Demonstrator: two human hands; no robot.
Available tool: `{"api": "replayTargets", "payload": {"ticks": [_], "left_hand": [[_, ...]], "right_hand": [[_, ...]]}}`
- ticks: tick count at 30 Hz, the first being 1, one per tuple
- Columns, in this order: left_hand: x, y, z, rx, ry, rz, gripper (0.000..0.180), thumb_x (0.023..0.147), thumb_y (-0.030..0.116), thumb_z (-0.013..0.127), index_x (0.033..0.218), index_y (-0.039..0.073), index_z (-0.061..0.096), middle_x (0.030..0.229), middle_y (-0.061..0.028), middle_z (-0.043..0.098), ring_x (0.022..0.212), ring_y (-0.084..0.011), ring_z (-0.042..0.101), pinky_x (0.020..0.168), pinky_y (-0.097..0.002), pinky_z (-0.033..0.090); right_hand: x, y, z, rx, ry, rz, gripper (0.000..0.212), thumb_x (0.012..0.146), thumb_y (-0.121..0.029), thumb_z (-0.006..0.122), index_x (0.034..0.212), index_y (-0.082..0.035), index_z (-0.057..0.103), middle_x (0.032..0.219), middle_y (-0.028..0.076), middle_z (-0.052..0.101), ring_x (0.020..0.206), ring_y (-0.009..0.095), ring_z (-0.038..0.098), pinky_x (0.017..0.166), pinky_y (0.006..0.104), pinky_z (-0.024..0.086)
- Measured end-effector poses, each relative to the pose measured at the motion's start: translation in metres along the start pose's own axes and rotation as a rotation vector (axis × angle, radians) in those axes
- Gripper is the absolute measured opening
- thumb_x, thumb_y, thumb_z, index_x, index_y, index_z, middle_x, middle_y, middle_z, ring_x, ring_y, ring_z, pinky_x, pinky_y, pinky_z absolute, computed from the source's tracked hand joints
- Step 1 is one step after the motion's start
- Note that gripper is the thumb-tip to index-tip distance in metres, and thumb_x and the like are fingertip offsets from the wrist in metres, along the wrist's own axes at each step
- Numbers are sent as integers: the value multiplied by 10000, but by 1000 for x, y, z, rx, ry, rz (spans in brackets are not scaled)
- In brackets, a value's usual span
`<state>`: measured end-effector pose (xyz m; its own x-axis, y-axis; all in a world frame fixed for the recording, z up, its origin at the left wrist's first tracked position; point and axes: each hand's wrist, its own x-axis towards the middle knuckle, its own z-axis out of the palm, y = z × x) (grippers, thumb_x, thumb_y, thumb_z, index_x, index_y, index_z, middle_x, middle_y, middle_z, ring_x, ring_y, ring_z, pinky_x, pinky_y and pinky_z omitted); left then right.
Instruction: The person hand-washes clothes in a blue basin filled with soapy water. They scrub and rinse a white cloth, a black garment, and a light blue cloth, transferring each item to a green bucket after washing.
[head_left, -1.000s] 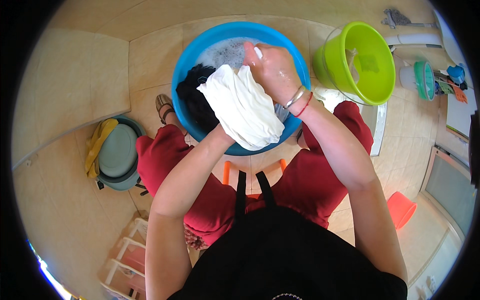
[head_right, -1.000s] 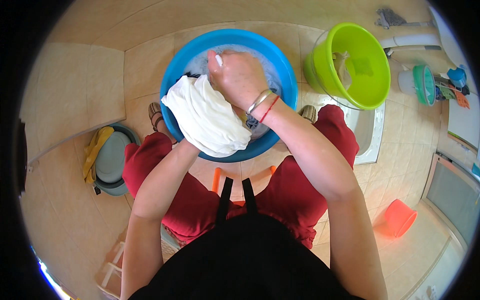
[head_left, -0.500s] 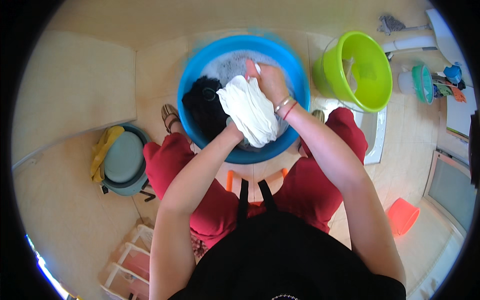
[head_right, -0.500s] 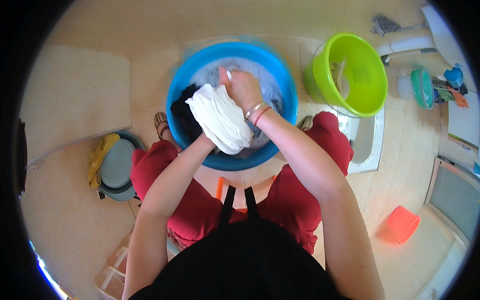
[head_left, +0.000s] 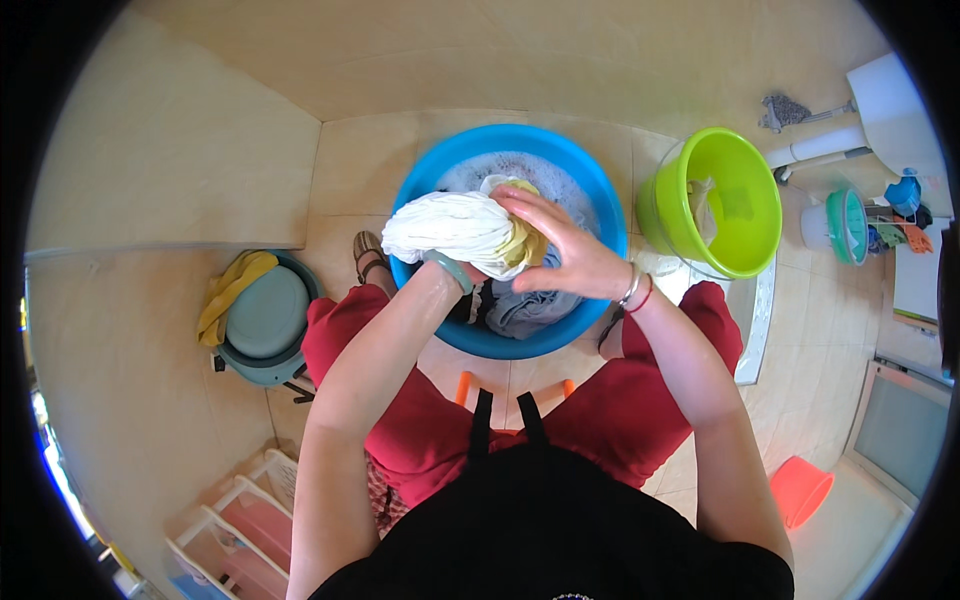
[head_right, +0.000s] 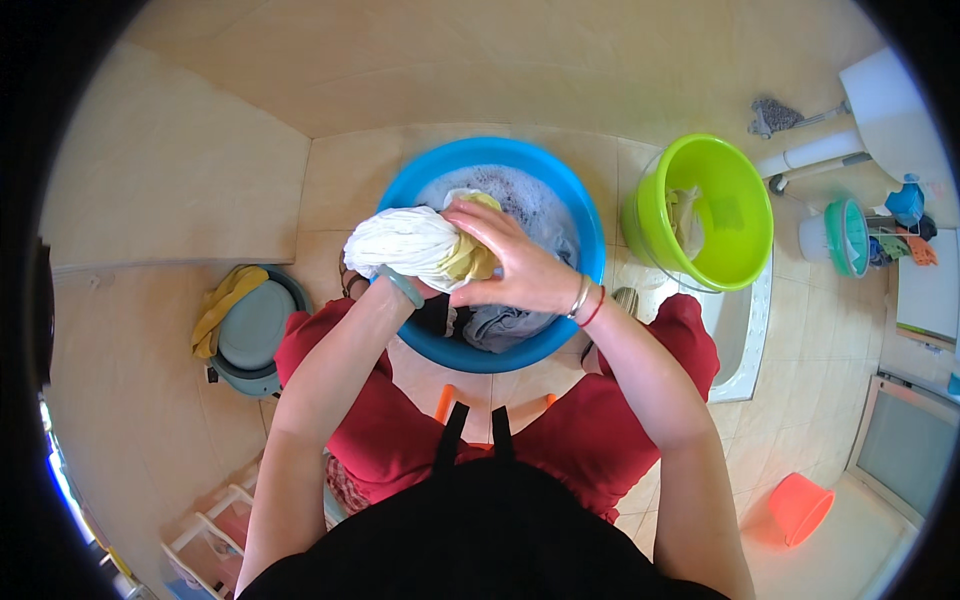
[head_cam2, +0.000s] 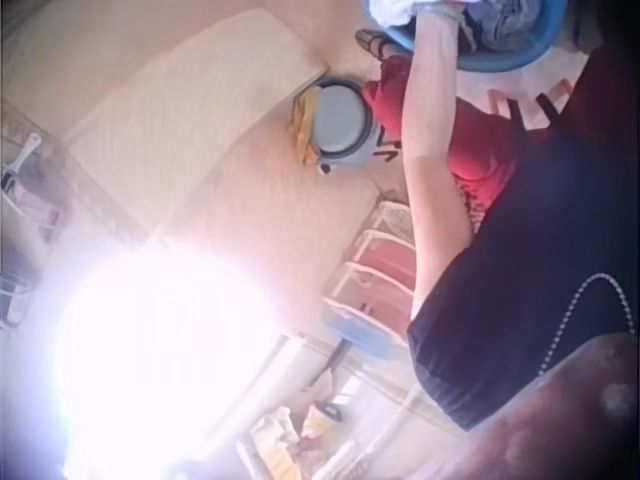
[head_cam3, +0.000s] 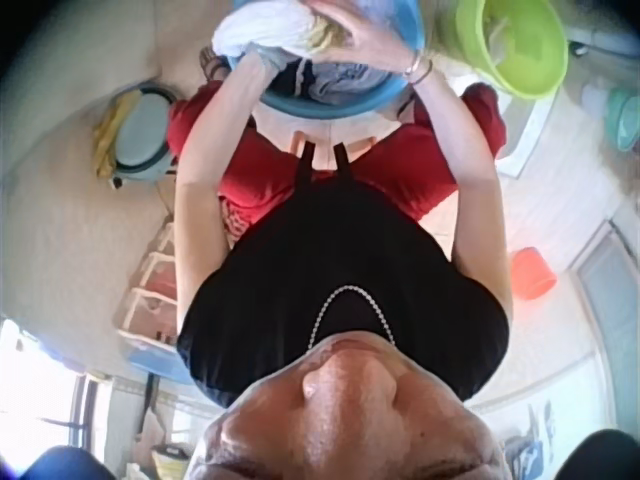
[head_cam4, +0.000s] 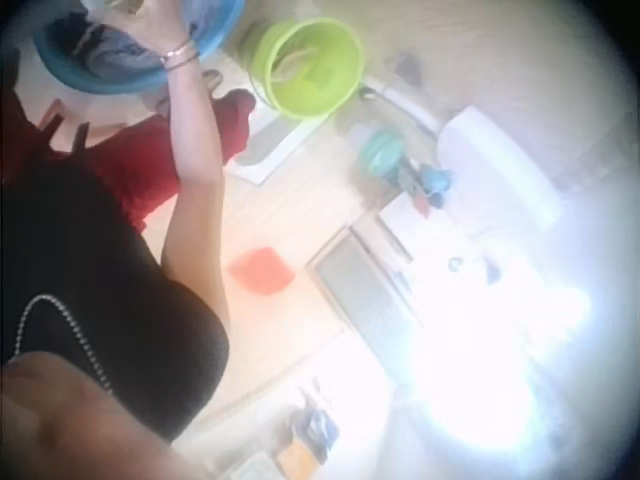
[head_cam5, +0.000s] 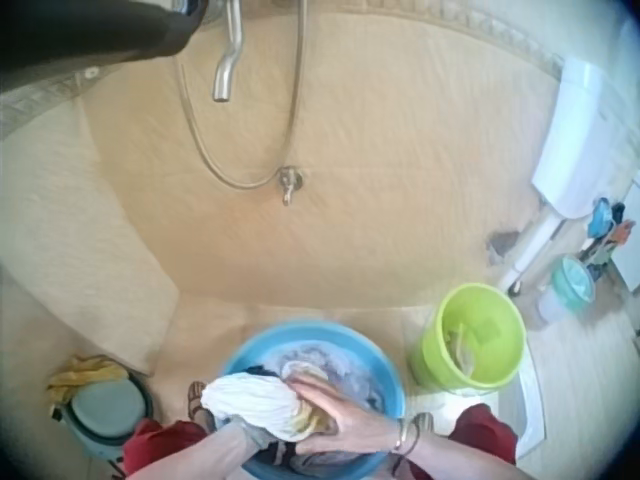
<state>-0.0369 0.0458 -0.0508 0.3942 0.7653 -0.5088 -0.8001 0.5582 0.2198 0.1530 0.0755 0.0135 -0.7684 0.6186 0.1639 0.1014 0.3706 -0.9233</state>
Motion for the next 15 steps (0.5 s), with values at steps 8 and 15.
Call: {"api": "replayTargets", "payload": {"ticks": [8, 15], "left_hand": [[-32, -12, 19, 569, 398, 136, 346, 926, 278, 510, 1225, 105, 516, 1150, -80, 591, 1124, -235, 539, 902, -521, 437], [-59, -29, 44, 1149, 403, 890, 498, 896, 378, 608, 1279, 76, 512, 1279, -185, 461, 1197, -296, 455, 1026, -380, 344]], "right_hand": [[-10, 0, -2, 597, 274, 329, 425, 797, -174, 695, 1142, 6, 523, 1055, 64, 619, 987, 187, 598, 867, 317, 473], [0, -23, -17, 1030, 458, 343, 495, 883, -287, 637, 1293, -54, 487, 1204, 47, 571, 1097, 147, 559, 872, 343, 488]]}}
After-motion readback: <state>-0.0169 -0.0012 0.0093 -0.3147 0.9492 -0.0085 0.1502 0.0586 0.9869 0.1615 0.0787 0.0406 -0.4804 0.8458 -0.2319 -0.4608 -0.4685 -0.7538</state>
